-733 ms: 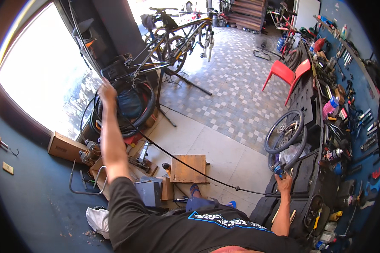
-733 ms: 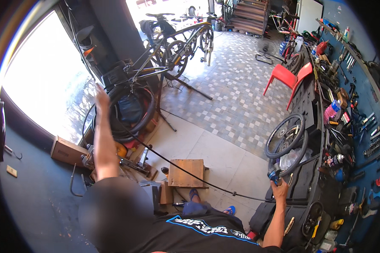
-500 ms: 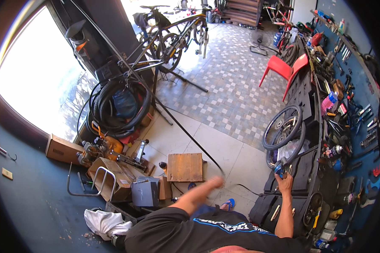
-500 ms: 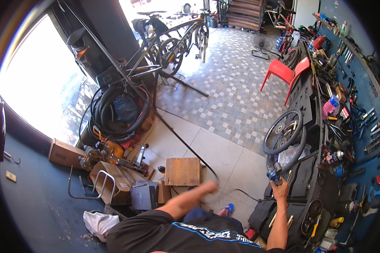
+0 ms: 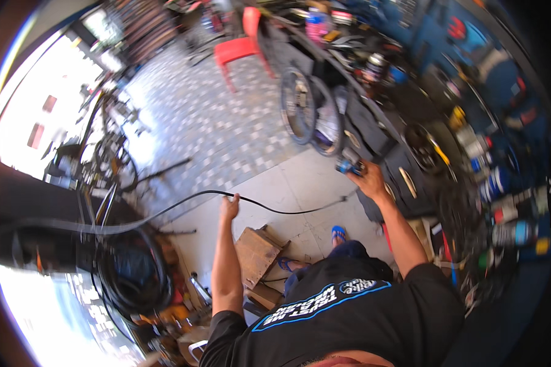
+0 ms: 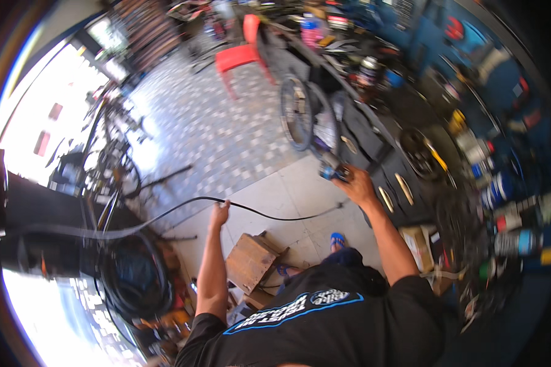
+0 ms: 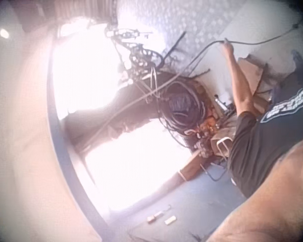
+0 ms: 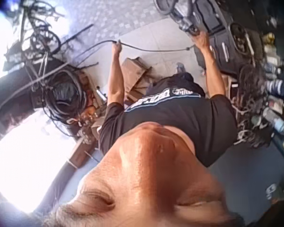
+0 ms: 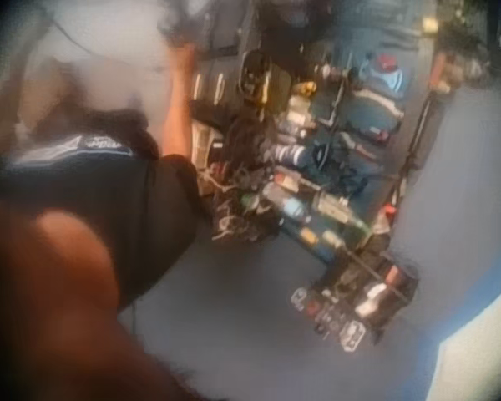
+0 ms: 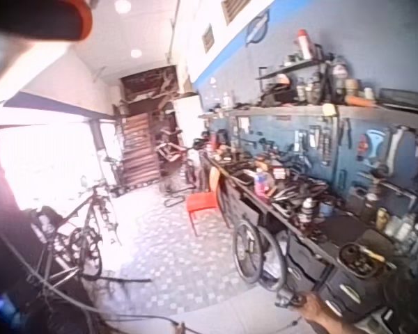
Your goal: The person cleans a bicycle hub with a brush and solvent, then retrieves a tire pressure gauge and a small metal part from a wall-mounted tool rack. The person continues to clean the hub and handles the metal part near the workbench.
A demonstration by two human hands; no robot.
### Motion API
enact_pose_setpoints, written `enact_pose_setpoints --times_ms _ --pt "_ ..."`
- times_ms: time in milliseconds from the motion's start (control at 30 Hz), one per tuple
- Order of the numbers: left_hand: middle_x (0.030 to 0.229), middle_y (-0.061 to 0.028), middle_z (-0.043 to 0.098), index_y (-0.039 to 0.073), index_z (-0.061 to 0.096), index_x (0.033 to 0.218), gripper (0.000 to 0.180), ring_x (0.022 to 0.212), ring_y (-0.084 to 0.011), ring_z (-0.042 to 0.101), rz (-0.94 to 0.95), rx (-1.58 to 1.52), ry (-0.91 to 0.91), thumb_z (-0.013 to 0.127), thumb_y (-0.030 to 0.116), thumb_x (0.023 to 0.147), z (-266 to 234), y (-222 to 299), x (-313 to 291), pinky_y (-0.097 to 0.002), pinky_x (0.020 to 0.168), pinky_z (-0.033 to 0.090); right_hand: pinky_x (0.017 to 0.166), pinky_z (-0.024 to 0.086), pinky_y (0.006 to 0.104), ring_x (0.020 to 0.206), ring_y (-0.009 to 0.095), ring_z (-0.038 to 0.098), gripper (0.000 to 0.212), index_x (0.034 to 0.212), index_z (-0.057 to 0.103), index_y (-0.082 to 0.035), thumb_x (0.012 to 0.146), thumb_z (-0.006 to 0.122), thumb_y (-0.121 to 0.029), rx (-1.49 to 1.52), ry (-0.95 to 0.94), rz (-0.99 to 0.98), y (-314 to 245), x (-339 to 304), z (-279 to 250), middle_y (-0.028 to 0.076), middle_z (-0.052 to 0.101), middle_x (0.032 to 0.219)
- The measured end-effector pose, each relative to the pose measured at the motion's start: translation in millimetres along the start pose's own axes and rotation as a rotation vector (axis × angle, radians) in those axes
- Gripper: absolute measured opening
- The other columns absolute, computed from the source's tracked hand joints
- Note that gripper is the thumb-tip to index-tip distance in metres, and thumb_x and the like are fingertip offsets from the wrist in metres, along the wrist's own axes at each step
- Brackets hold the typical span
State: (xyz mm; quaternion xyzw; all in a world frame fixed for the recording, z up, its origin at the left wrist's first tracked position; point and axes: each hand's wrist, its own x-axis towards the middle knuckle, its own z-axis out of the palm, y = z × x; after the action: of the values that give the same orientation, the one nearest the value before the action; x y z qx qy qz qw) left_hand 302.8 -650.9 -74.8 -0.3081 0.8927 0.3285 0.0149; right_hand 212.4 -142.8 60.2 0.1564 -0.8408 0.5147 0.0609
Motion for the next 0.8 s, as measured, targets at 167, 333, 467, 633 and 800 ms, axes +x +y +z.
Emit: enact_pose_setpoints --times_ms 167,333,467,633,800 --pt "0.144 -0.0305 0.063 -0.004 0.058 0.148 0.076 0.135 -0.0443 0.060 0.432 -0.067 -0.237 0.077 0.048 0.096 21.0 155.0 -5.1 -0.0476 0.113 0.049 0.061 0.048 0.0330 0.065 0.010 0.060 0.033 0.098 0.075 -0.004 0.089 0.087 -0.033 0.258 0.173 0.135 13.7 -12.8 -4.7 0.003 0.073 0.082" --pt "0.140 -0.0281 0.064 0.000 0.052 0.153 0.075 0.131 -0.0458 0.062 1.002 -0.245 -0.451 0.083 0.035 0.094 65.5 321.4 -123.2 -0.0474 0.111 0.050 0.067 0.051 0.0290 0.071 0.008 0.062 0.029 0.096 0.078 -0.005 0.092 0.086 -0.032 0.621 0.236 0.306 -17.1 5.1 -12.3 -0.001 0.075 0.087" --pt "0.109 -0.0240 0.073 0.005 0.062 0.134 0.043 0.097 -0.0421 0.074 0.865 -0.382 -0.551 0.073 0.031 0.103 91.4 364.8 -137.3 -0.0479 0.083 0.057 0.092 0.058 0.0357 0.095 0.015 0.070 0.035 0.125 0.069 -0.003 0.100 0.079 -0.026 1.010 0.311 0.296 5.1 22.1 -24.8 0.005 0.074 0.105" --pt "0.102 -0.0198 0.075 0.008 0.065 0.129 0.042 0.091 -0.0410 0.073 1.005 -0.109 -0.476 0.068 0.043 0.104 99.3 387.2 -124.0 -0.0497 0.077 0.057 0.103 0.055 0.0489 0.103 0.017 0.064 0.039 0.134 0.062 -0.009 0.104 0.073 -0.031 1.500 0.301 0.348 16.7 40.5 -55.5 0.001 0.061 0.102" --pt "0.100 -0.0185 0.075 0.012 0.063 0.125 0.044 0.090 -0.0433 0.073 1.061 0.080 -0.552 0.064 0.051 0.104 109.3 403.2 -107.2 -0.0540 0.076 0.057 0.112 0.048 0.0505 0.103 0.018 0.059 0.045 0.138 0.058 -0.018 0.104 0.071 -0.045 1.408 0.402 0.450 48.4 40.9 -73.0 -0.001 0.054 0.105"
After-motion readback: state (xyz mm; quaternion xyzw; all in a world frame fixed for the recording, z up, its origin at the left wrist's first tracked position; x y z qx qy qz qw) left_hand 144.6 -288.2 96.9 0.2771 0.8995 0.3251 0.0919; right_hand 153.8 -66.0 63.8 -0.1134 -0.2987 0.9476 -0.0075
